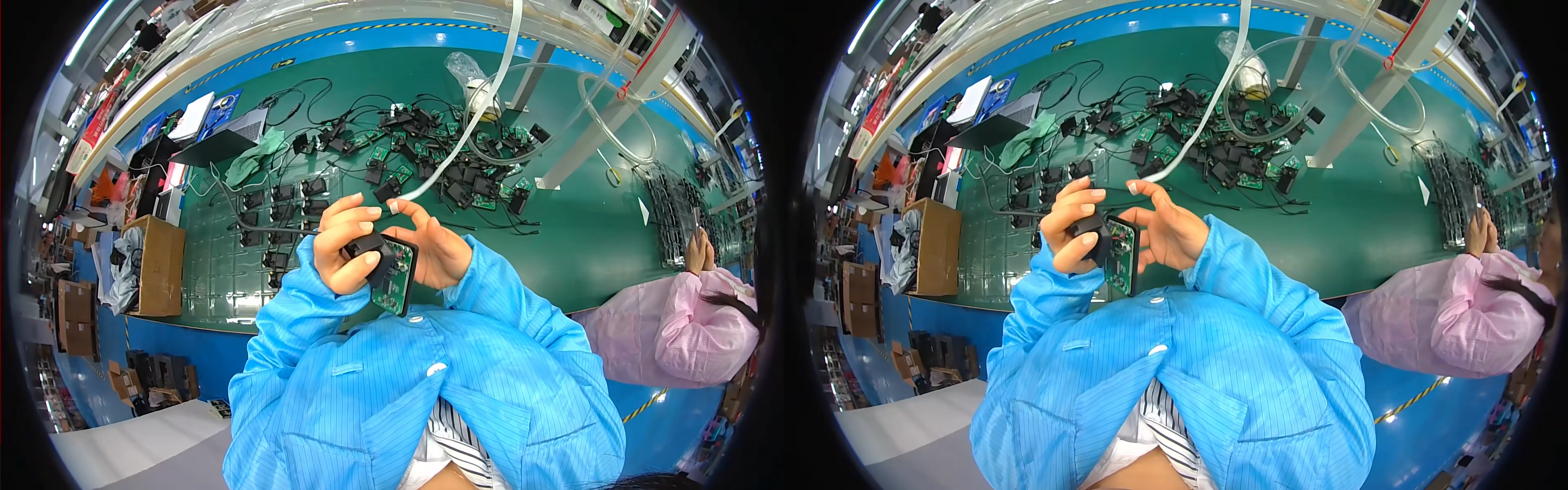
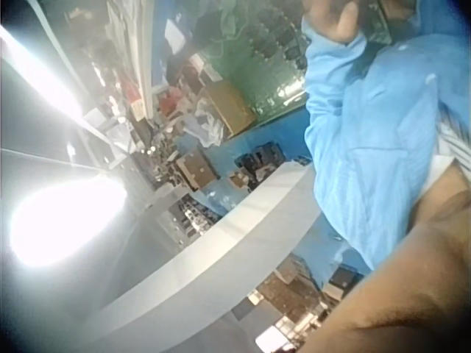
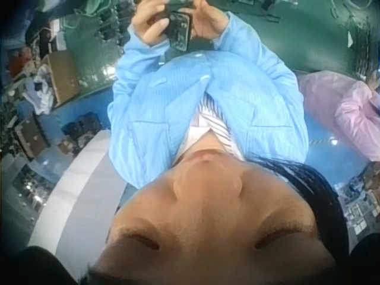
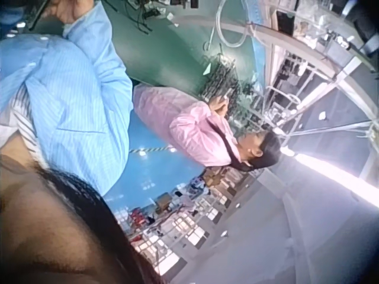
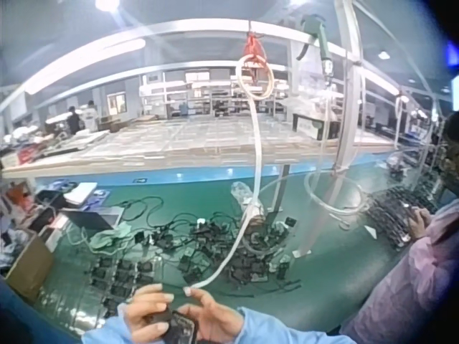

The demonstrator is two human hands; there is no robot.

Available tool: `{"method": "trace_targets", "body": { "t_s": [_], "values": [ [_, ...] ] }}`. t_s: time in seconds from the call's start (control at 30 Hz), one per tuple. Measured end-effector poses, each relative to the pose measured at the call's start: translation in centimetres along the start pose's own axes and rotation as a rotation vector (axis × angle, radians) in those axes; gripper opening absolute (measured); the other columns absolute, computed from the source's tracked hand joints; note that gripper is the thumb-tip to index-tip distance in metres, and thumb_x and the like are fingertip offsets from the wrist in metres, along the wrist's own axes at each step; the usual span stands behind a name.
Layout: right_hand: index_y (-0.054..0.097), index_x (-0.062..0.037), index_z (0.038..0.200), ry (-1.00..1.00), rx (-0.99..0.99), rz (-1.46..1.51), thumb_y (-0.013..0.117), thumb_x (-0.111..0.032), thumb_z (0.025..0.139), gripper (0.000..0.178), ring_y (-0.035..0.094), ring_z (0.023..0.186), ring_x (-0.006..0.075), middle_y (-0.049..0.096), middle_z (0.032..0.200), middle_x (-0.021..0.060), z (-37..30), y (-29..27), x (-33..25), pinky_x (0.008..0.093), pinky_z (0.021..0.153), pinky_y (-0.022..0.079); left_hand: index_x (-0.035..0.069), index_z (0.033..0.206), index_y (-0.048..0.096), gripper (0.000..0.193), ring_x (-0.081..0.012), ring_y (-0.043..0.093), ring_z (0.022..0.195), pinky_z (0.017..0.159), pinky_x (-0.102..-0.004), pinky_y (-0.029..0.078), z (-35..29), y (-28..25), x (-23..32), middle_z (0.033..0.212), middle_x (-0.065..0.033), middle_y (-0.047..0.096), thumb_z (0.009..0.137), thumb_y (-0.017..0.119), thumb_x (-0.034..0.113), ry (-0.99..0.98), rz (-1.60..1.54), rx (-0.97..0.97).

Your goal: Assemble electronic devices by placing PCBs into plastic housings and snapping on the outer shells.

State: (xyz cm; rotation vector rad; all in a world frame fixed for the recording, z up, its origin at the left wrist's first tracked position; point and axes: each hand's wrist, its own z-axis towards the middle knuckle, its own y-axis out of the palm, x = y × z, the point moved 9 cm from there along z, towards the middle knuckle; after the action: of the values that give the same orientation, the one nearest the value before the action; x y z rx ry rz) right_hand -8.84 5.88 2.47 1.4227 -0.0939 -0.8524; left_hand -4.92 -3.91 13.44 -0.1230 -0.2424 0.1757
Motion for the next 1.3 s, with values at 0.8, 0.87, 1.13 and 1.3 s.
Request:
{"method": "trace_targets", "body": {
  "t_s": [0.8, 0.87, 1.13, 1.3],
  "values": [
    [0.015, -0.0163, 0.144, -0.001, 0.201, -0.454, 0.054, -0.003, 0.080, 0.076, 0.058, 0.095, 0.0304, 0.044, 0.125, 0.0200, -1.3, 2.0, -3.7, 0.0309, 0.078, 0.049, 0.011, 0.105, 0.053, 0.044, -0.0298, 0.059, 0.091, 0.084, -0.0479, 0.053, -0.8, 2.0, -1.2, 0.107, -0.0143, 0.048, 0.067, 0.072, 0.001, -0.064, 0.324, -0.005],
    [0.016, -0.0159, 0.144, -0.011, 0.223, -0.427, 0.053, -0.002, 0.080, 0.076, 0.059, 0.094, 0.0302, 0.045, 0.124, 0.0198, -1.3, 1.6, -3.7, 0.0306, 0.077, 0.049, 0.010, 0.106, 0.053, 0.045, -0.0294, 0.059, 0.091, 0.084, -0.0471, 0.053, -0.7, 2.0, -1.0, 0.108, -0.0141, 0.048, 0.067, 0.073, 0.000, -0.053, 0.329, 0.016],
    [0.020, -0.0134, 0.140, -0.393, 0.392, -0.679, 0.058, 0.000, 0.079, 0.074, 0.057, 0.096, 0.0279, 0.050, 0.119, 0.0191, -2.0, 1.4, -5.8, 0.0326, 0.079, 0.048, 0.006, 0.108, 0.051, 0.044, -0.0265, 0.058, 0.087, 0.081, -0.0370, 0.050, -1.9, 2.5, -3.9, 0.108, -0.0132, 0.048, 0.068, 0.062, -0.009, -0.653, 0.248, 0.036],
    [0.022, -0.0117, 0.137, -0.805, 0.470, -1.544, 0.066, 0.004, 0.073, 0.080, 0.056, 0.101, 0.0290, 0.049, 0.122, 0.0195, -3.5, 5.0, -7.3, 0.0373, 0.084, 0.049, 0.005, 0.108, 0.052, 0.044, -0.0247, 0.055, 0.085, 0.077, -0.0330, 0.048, -3.2, 3.3, -5.1, 0.106, -0.0125, 0.050, 0.067, 0.058, -0.010, -0.978, -0.013, 0.124]
  ]
}}
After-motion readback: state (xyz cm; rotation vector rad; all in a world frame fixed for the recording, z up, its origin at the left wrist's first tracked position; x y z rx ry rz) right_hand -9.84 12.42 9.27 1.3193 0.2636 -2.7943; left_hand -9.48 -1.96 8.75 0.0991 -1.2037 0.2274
